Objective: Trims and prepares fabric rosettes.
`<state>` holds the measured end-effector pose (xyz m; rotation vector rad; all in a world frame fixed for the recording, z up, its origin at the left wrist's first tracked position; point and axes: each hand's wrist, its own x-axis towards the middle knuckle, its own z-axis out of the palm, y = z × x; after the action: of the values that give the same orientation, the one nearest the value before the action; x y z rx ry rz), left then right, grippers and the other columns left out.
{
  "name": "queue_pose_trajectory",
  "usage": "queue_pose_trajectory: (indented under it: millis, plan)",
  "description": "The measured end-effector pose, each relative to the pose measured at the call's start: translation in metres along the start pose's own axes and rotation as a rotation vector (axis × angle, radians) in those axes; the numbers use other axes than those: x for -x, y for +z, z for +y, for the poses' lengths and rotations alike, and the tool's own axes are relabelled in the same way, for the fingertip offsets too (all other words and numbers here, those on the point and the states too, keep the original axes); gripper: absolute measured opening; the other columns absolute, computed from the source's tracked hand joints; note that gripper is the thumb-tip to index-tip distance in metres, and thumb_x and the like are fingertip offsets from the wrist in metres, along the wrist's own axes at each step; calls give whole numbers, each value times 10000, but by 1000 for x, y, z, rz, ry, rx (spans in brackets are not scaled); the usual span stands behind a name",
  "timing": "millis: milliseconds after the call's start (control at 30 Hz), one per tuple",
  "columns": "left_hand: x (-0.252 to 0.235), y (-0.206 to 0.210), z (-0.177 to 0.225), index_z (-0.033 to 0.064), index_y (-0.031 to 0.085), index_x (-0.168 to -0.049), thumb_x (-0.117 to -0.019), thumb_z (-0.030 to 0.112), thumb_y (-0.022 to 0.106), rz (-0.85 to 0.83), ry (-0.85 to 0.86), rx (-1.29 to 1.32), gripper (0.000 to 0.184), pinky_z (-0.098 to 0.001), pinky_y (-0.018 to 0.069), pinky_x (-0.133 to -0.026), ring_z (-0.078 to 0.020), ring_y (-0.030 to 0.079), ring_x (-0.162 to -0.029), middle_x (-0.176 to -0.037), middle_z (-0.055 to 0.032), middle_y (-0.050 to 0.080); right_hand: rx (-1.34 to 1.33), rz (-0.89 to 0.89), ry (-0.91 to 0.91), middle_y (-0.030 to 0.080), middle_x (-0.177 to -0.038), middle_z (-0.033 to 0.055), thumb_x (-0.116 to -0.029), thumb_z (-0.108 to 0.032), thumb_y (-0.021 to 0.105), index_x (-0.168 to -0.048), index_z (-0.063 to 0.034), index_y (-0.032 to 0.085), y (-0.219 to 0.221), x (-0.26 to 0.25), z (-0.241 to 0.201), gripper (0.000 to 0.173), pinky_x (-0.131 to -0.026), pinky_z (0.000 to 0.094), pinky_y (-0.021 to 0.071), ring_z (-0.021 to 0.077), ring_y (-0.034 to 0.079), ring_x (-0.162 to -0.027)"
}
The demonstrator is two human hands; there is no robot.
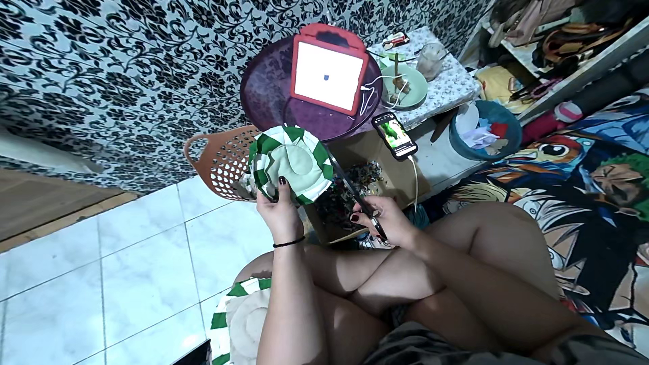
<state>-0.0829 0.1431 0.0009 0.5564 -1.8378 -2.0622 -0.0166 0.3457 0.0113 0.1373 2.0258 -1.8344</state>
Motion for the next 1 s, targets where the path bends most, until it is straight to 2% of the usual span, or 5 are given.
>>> queue_pose_trajectory:
  millis: [600, 667, 767, 867, 1000]
  plan:
    - [-4, -2, 3, 78, 499, -1340, -1028, 141, 609, 17, -15, 133, 337, -365, 611, -803, -154, 695, -931, -1091, -57, 660, 55, -20, 2, 608, -782, 2, -947, -258, 742, -1097, -8, 666, -1, 0, 1, 301, -515, 169, 446, 4, 495, -536]
    - [-3, -3, 7, 80, 466, -1382, -1049, 160, 573, -36, -94, 290, 359, -418, 628, -819, -217, 715, -977, -1139, -108, 676, 61, -22, 10, 608, -787, 0, -948, -272, 742, -1101, -15, 664, -1, 0, 1, 308, -518, 172, 450, 7, 500, -538]
    - [0, -3, 12, 127, 527, -1271, -1100, 258, 392, -144, -226, 530, 254, -346, 619, -757, -179, 716, -916, -1100, -84, 695, 54, -24, 23, 607, -793, 1, -944, -274, 748, -1102, -17, 658, 2, 1, 0, 315, -512, 174, 446, 11, 500, -537]
    - [4, -1, 13, 137, 515, -1317, -1105, 331, 312, -263, -281, 704, 352, -408, 584, -892, -222, 675, -1064, -1216, -90, 652, 68, -35, 15, 612, -828, 11, -941, -272, 750, -1122, -14, 648, 3, 3, 0, 331, -532, 179, 453, 13, 510, -564]
    - [8, 5, 8, 102, 459, -1345, -1066, 77, 430, -223, -234, 684, 281, -463, 584, -932, -267, 673, -1098, -1231, -129, 642, 86, -38, -2, 613, -832, 9, -937, -285, 753, -1128, -13, 644, 5, 4, 2, 350, -542, 176, 459, 10, 513, -567]
